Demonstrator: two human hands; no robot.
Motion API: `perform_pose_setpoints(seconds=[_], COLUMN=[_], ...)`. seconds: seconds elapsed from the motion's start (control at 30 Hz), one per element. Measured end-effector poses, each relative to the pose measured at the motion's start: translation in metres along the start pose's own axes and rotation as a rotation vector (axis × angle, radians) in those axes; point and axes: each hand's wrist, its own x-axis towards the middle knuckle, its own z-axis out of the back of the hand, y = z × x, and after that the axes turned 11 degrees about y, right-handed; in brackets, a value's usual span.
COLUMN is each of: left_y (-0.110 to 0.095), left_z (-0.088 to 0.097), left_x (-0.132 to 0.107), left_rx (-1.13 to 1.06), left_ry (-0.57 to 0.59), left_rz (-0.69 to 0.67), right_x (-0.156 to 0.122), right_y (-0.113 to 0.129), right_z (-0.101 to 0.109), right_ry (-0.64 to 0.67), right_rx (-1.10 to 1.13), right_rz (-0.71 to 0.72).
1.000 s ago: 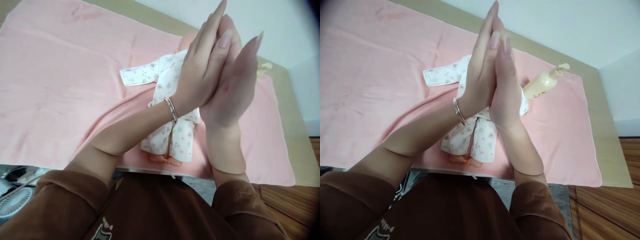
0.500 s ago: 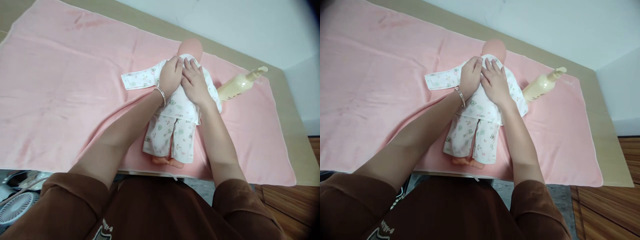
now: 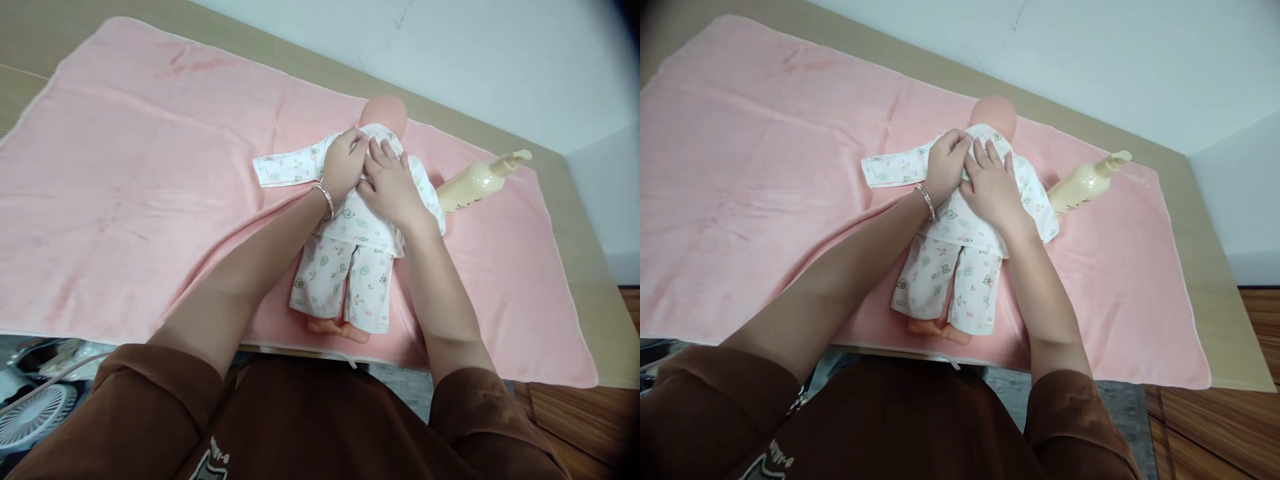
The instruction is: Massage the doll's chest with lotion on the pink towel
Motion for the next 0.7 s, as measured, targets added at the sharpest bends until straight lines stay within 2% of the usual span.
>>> perform_pose_setpoints(seconds=[0.17,0.37,0.5,0.6,0.7], left_y=[0.005,0.009,0.008,0.006,0.005], left_z=[-0.001,-0.005,-0.004,-0.002,0.0], left_x=[0.002,0.001,0.002,0.004,0.004], left_rx=[0.002,0.022,0.034,0.025,0.039], left_ry=[0.002,-0.047,-0.042,-0.017,-0.016], left_rz=[0.017,-0.02,-0.044,-0.06,-0.052], right_x=[0.0,0.016,0.015,0.005,-0.008], right_y=[-0.017,-0.036,-0.02,-0.002,0.001], right_z=[0.012,0.0,-0.01,-0.013,-0.013], right_ry=[0.027,-0.096,-0.172,-0.17,-0.143], right_rx=[0.046,0.047,-0.021,-0.077,-0.096], right_rz=[-0.031,-0.109,-0.132,-0.072,0.014])
